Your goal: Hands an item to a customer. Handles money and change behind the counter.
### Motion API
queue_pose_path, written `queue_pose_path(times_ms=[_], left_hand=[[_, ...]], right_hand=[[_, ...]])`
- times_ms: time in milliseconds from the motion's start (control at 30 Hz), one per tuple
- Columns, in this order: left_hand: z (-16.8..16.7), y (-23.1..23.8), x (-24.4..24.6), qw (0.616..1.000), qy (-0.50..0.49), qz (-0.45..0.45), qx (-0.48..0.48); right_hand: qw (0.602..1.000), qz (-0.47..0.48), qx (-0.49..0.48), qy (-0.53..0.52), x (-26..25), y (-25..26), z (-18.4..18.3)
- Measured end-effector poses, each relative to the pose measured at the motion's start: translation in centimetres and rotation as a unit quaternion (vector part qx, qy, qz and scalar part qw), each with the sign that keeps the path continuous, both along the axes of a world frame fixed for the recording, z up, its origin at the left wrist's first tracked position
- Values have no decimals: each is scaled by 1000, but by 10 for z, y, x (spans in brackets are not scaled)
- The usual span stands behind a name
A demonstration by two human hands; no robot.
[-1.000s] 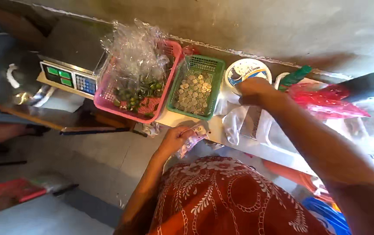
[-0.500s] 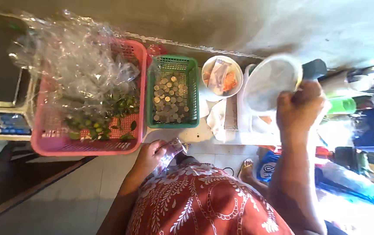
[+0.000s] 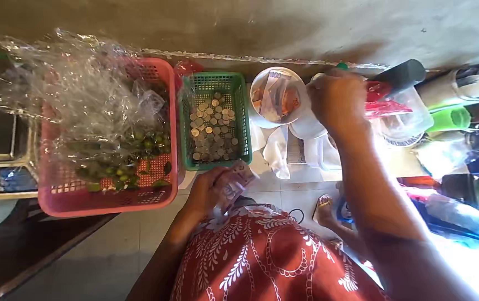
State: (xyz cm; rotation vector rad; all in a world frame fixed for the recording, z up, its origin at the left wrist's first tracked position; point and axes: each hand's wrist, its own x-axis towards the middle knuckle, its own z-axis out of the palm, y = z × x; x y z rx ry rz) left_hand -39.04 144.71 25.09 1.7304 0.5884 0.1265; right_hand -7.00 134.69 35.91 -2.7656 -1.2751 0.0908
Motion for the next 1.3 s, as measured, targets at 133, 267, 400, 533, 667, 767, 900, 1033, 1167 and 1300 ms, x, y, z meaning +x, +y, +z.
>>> queue_pose_path(times_ms=[133, 267, 400, 533, 667, 767, 900, 1033, 1167, 1300], left_hand=[[-2, -5, 15, 993, 5, 90, -73], [1, -5, 15, 976, 17, 154, -152], [1, -5, 11, 949, -6, 222, -224], [-1, -3, 7, 946, -24, 235, -221], [0, 2, 11, 957, -24, 237, -166], [1, 7, 16, 961, -25, 238, -137], [-1, 14, 25, 961, -28, 243, -128], [-1, 16, 36, 961, -30, 244, -128], [2, 13, 40, 962, -35, 237, -127], [1, 11, 35, 964, -40, 231, -124]], right_hand=[[951, 18, -309, 27, 8, 59, -36], [918, 15, -396, 20, 30, 79, -67], [926, 13, -376, 21, 31, 82, -55], [954, 28, -297, 32, 39, 69, -18], [984, 43, -152, 78, 55, 34, 31], [997, -9, -17, 80, 65, -2, 56], [994, -40, 93, 48, 78, -30, 62], [976, 20, 41, 214, 72, -17, 40], [966, 7, -180, 186, 49, 34, 2], [951, -26, -291, 104, 41, 79, -41]])
